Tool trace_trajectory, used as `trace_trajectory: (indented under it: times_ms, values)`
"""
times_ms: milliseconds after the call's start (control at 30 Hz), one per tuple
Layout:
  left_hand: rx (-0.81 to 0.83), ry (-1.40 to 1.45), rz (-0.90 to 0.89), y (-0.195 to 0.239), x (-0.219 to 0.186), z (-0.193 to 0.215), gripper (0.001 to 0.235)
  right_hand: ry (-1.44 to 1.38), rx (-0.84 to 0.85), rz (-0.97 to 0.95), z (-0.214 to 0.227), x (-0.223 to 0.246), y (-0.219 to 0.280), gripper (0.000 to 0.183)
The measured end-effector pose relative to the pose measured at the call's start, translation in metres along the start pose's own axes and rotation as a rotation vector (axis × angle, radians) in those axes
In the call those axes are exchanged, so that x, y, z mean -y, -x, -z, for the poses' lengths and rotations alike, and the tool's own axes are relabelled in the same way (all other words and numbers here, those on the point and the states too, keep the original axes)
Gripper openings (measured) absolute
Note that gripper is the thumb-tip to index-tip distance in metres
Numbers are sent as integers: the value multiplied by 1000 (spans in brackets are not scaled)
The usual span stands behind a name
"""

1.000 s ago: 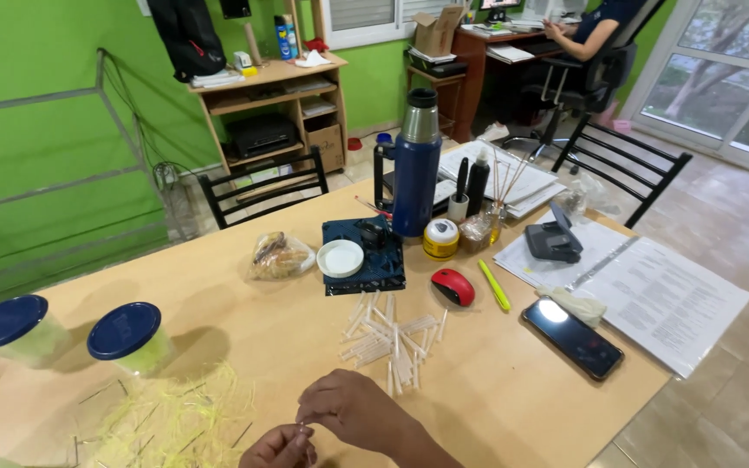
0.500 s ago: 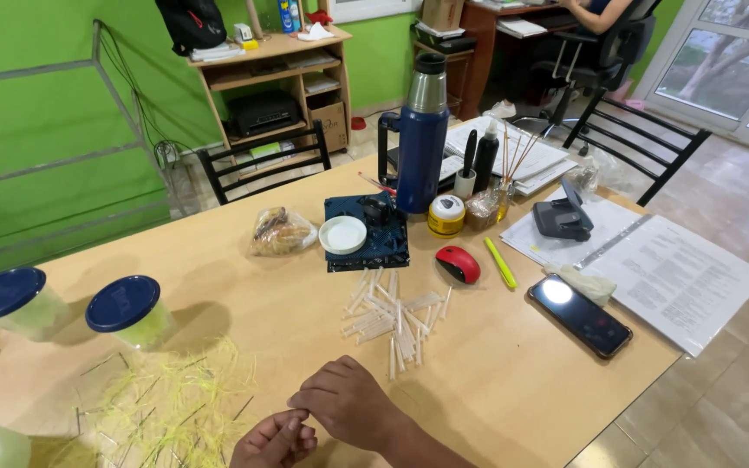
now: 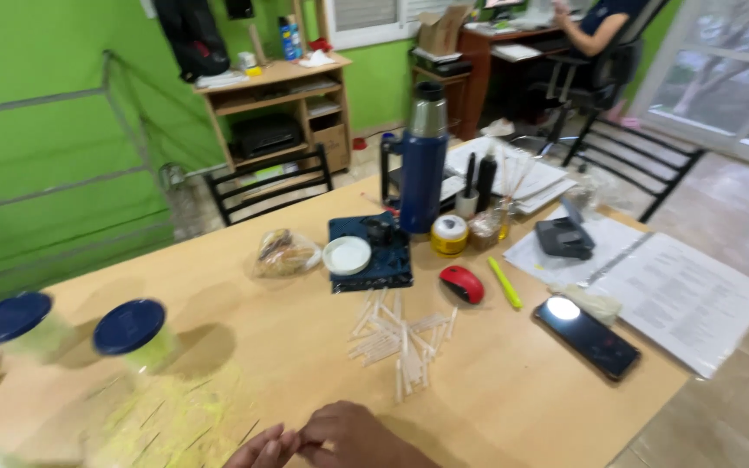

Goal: The person assembles small fishing lures by hand at a wooden table. They pick up thin yellow threads and insert them into small clear plastic tubes, repeating the process for multiple items.

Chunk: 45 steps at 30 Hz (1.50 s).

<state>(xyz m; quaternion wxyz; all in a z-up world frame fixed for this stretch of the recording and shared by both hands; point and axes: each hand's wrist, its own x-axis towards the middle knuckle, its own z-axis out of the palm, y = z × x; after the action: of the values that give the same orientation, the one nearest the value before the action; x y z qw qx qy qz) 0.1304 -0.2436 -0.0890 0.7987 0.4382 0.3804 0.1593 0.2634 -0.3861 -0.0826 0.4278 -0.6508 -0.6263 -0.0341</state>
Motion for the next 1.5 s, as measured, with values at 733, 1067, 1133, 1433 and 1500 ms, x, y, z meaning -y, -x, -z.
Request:
trace_trajectory:
  times_ms: [733, 1067, 1133, 1433, 1500]
  values:
    - [-238, -1284, -1359, 1, 20, 21, 52, -1203, -358, -361, 59, -49, 27, 12]
    - [-26, 127, -74, 28, -12, 0, 44, -152, -333, -1144, 89, 10, -27, 78]
    - [25, 174, -24, 26, -8, -3, 43, -417, -11, -595, 75, -9, -6, 91]
    - [-51, -192, -94, 30, 4, -20, 32, -422, -183, -66, 34, 11, 1, 32]
    - [-189, -582, -579, 20, 28, -11, 27, -435, -115, -174, 30, 22, -2, 36]
